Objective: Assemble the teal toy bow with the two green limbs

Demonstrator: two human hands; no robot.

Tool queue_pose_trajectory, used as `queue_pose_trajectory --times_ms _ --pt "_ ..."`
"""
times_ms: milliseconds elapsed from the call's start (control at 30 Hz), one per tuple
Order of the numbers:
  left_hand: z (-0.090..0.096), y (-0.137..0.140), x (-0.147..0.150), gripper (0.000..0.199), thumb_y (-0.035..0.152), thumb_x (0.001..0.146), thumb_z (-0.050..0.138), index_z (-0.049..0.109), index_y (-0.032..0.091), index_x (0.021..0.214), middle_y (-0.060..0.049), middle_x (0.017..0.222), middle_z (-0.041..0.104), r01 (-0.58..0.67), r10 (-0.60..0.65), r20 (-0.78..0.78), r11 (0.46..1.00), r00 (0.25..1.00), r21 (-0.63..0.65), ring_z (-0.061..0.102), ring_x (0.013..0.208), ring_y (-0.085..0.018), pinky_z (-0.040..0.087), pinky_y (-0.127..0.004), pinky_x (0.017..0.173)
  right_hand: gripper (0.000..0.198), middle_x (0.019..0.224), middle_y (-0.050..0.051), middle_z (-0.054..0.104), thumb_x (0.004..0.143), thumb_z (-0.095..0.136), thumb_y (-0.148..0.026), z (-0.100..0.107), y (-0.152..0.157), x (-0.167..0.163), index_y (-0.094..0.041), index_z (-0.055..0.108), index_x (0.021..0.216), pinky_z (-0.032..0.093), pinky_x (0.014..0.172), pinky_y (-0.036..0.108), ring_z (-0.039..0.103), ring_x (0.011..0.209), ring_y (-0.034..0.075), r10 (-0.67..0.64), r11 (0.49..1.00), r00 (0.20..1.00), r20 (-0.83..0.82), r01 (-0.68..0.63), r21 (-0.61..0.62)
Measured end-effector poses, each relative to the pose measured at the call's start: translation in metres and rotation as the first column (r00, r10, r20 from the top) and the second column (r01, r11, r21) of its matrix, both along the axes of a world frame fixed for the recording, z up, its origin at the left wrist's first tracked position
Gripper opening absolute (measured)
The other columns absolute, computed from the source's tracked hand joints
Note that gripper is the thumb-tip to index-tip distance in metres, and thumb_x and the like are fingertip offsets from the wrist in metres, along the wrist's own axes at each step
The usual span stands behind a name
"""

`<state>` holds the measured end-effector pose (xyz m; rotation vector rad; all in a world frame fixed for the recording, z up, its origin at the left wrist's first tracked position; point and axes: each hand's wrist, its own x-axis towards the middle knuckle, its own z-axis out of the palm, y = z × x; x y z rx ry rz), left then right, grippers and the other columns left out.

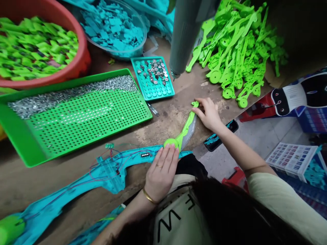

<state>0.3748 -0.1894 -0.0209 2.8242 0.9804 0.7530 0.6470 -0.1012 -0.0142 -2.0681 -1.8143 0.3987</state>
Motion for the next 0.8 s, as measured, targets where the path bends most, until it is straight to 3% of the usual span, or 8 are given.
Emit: queue_pose_trajectory --times_ms 100,200,300,400,500,633,700,800 --pt "-0.004 -0.004 0.0 0.056 0.019 0.084 0.065 0.049 0.003 0.135 -0.019 0.129 0.061 -0.004 0.004 -0.018 1.0 1.0 0.024 0.053 0.127 -0.032 0.042 -0.043 0.11 0.036 0.108 0.01 0.059 0.089 0.054 -0.048 0.005 0.001 0.001 -0.022 0.058 0.113 0.041 0.094 0.051 0.056 0.104 0.028 0.03 0.999 0.999 -0.01 -0.031 -0.039" --pt "-0.001 -0.004 -0.003 0.053 0.017 0.084 0.064 0.051 0.003 0.133 -0.019 0.128 0.062 0.018 -0.018 -0.024 1.0 1.0 0.024 0.054 0.126 -0.032 0.042 -0.044 0.109 0.033 0.104 0.009 0.059 0.085 0.06 -0.046 0.01 0.007 0.008 -0.02 0.053 0.105 0.047 0.087 0.044 0.058 0.098 0.024 0.063 0.994 0.965 -0.254 -0.083 -0.07" --pt "0.014 0.006 0.004 0.038 0.02 0.086 0.062 0.06 0.007 0.121 -0.017 0.118 0.068 0.068 -0.068 0.033 0.998 0.997 -0.004 0.06 0.117 -0.029 0.043 -0.044 0.107 0.041 0.09 0.001 0.059 0.077 0.068 -0.048 0.014 0.01 0.015 -0.023 0.044 0.098 0.05 0.073 0.032 0.06 0.08 0.016 -0.001 0.99 0.752 -0.659 -0.092 -0.106" --pt "0.036 0.031 0.028 0.024 0.029 0.09 0.055 0.065 0.014 0.107 -0.011 0.098 0.069 0.05 -0.026 0.096 0.965 0.995 -0.259 0.063 0.099 -0.024 0.05 -0.042 0.095 0.05 0.08 -0.005 0.054 0.069 0.075 -0.05 0.02 0.006 0.013 -0.025 0.041 0.095 0.048 0.068 0.025 0.058 0.071 0.011 -0.002 0.995 0.564 -0.826 -0.078 -0.056" --pt "0.053 0.065 0.057 0.035 0.038 0.09 0.052 0.062 0.012 0.112 -0.013 0.101 0.067 -0.043 0.065 0.015 0.804 0.998 -0.594 0.062 0.091 -0.025 0.05 -0.038 0.078 0.048 0.08 -0.005 0.052 0.071 0.074 -0.05 0.029 -0.002 0.006 -0.027 0.041 0.097 0.048 0.068 0.025 0.059 0.073 0.011 0.052 0.998 0.587 -0.808 -0.057 0.023" --pt "0.058 0.09 0.077 0.026 0.034 0.089 0.05 0.066 0.015 0.08 -0.001 0.066 0.061 0.063 0.005 0.076 0.494 0.997 -0.867 0.049 0.058 -0.013 0.034 -0.026 0.056 0.06 0.089 -0.001 0.057 0.07 0.07 -0.057 0.037 -0.016 -0.002 -0.027 0.042 0.114 0.051 0.073 0.03 0.061 0.08 0.015 0.028 0.999 0.588 -0.809 0.008 0.04" --pt "0.056 0.09 0.078 0.027 0.036 0.087 0.052 0.067 0.015 0.077 0.003 0.058 0.052 0.087 0.047 0.119 0.438 0.992 -0.895 0.04 0.052 -0.01 0.026 -0.025 0.053 0.063 0.089 0.0 0.06 0.067 0.074 -0.058 0.037 -0.023 -0.006 -0.023 0.05 0.114 0.051 0.07 0.029 0.06 0.077 0.014 0.004 0.995 0.538 -0.843 -0.086 -0.05" --pt "0.052 0.084 0.077 0.032 0.04 0.086 0.053 0.07 0.014 0.076 0.005 0.05 0.041 0.099 0.092 0.15 0.412 0.984 -0.906 0.033 0.049 -0.009 0.021 -0.025 0.052 0.042 0.078 -0.001 0.059 0.063 0.081 -0.047 0.034 -0.028 -0.013 -0.017 0.062 0.087 0.046 0.063 0.026 0.056 0.068 0.012 0.008 0.953 0.509 -0.861 -0.265 -0.148"
